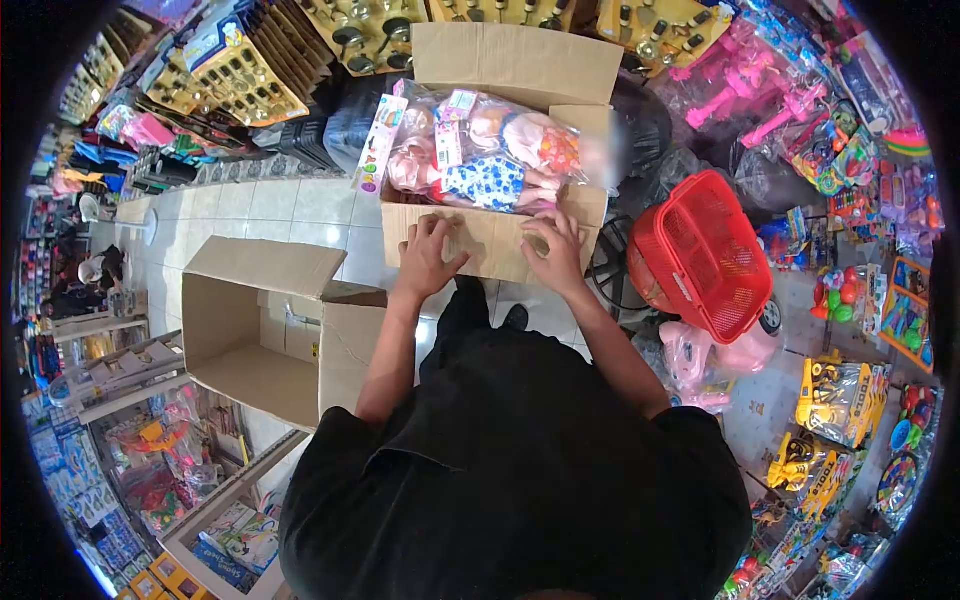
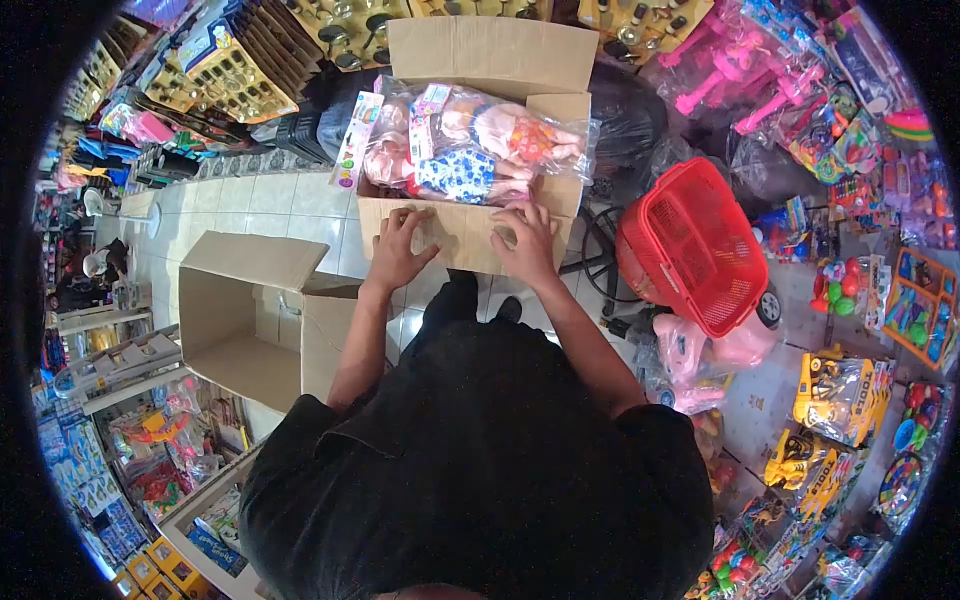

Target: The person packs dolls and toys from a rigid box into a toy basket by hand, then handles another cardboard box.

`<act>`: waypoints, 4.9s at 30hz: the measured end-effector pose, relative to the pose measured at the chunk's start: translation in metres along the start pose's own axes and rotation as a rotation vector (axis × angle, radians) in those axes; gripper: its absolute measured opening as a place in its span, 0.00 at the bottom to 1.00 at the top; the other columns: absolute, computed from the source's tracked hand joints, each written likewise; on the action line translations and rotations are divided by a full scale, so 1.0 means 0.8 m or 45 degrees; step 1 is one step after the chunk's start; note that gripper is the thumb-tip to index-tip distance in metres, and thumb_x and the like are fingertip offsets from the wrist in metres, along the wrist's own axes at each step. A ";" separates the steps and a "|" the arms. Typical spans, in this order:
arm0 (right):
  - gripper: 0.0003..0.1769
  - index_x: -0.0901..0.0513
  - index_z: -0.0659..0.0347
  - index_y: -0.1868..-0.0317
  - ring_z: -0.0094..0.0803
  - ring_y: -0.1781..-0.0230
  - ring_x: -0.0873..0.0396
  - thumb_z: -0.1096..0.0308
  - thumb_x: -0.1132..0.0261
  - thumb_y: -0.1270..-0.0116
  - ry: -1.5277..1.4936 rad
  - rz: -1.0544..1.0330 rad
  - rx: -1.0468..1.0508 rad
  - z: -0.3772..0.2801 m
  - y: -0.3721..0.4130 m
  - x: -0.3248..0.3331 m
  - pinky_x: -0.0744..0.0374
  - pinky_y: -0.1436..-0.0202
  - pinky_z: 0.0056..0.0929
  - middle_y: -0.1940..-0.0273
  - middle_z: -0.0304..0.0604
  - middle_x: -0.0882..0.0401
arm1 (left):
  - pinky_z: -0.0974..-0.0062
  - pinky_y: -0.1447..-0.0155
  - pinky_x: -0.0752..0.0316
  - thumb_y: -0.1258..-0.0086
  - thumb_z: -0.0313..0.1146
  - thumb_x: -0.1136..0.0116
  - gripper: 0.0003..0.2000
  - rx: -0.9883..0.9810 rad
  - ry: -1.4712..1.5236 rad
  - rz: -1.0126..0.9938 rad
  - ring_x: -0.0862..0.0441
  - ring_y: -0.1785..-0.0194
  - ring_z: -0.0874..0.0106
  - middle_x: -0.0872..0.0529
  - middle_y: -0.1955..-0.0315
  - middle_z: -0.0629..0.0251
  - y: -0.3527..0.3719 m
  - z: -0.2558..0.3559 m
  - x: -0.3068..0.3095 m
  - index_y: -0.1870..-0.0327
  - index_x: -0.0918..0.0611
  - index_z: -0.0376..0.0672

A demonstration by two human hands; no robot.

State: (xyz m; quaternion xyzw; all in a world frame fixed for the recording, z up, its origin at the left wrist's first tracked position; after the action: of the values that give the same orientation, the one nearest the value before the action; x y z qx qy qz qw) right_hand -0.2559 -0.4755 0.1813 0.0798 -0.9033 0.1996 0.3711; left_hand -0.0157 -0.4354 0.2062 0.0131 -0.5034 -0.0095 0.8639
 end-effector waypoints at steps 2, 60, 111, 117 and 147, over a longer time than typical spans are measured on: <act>0.14 0.16 0.48 0.56 0.40 0.43 0.32 0.62 0.29 0.44 -0.043 0.046 -0.052 0.005 0.000 -0.005 0.38 0.44 0.44 0.50 0.38 0.24 | 0.51 0.46 0.30 0.43 0.42 0.30 0.24 0.025 -0.039 0.019 0.26 0.43 0.56 0.24 0.49 0.60 -0.010 0.006 0.003 0.45 0.21 0.51; 0.09 0.18 0.67 0.63 0.25 0.67 0.17 0.71 0.28 0.40 -0.612 0.314 -0.314 0.044 -0.139 0.041 0.21 0.65 0.27 0.67 0.44 0.16 | 0.76 0.61 0.29 0.38 0.27 0.35 0.07 -0.047 0.877 0.582 0.24 0.68 0.71 0.23 0.77 0.62 -0.147 0.041 0.033 0.69 0.22 0.36; 0.54 0.20 0.54 0.41 0.48 0.30 0.46 0.33 0.22 0.70 0.884 -1.155 0.458 0.101 -0.256 0.022 0.41 0.37 0.54 0.32 0.49 0.40 | 0.38 0.32 0.43 0.53 0.44 0.25 0.39 -0.376 -0.226 -0.037 0.33 0.31 0.60 0.27 0.36 0.63 -0.221 0.066 0.034 0.35 0.29 0.56; 0.49 0.18 0.53 0.46 0.46 0.39 0.34 0.33 0.22 0.70 0.562 -1.068 0.727 0.087 -0.274 0.032 0.42 0.38 0.56 0.49 0.44 0.22 | 0.43 0.33 0.39 0.51 0.44 0.26 0.37 -0.393 -0.149 0.035 0.32 0.32 0.58 0.25 0.38 0.63 -0.228 0.064 0.059 0.36 0.27 0.54; 0.10 0.15 0.49 0.61 0.42 0.31 0.34 0.67 0.41 0.41 0.855 -1.117 0.008 0.095 -0.206 0.258 0.48 0.31 0.64 0.38 0.41 0.23 | 0.30 0.30 0.53 0.50 0.57 0.29 0.47 -0.507 -0.349 -0.064 0.46 0.25 0.48 0.40 0.28 0.54 -0.200 0.104 -0.015 0.28 0.37 0.57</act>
State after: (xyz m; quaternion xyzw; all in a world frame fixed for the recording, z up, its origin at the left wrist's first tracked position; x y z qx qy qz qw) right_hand -0.4029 -0.6558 0.3269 0.3818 -0.6168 0.0434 0.6869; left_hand -0.0949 -0.5962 0.2314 -0.1466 -0.6035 -0.1317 0.7726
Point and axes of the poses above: each hand's wrist, its own y-axis away from the middle knuckle, its own x-axis out of the back of the hand, z = x × y, the point moved 2 cm from there along -y, towards the middle knuckle
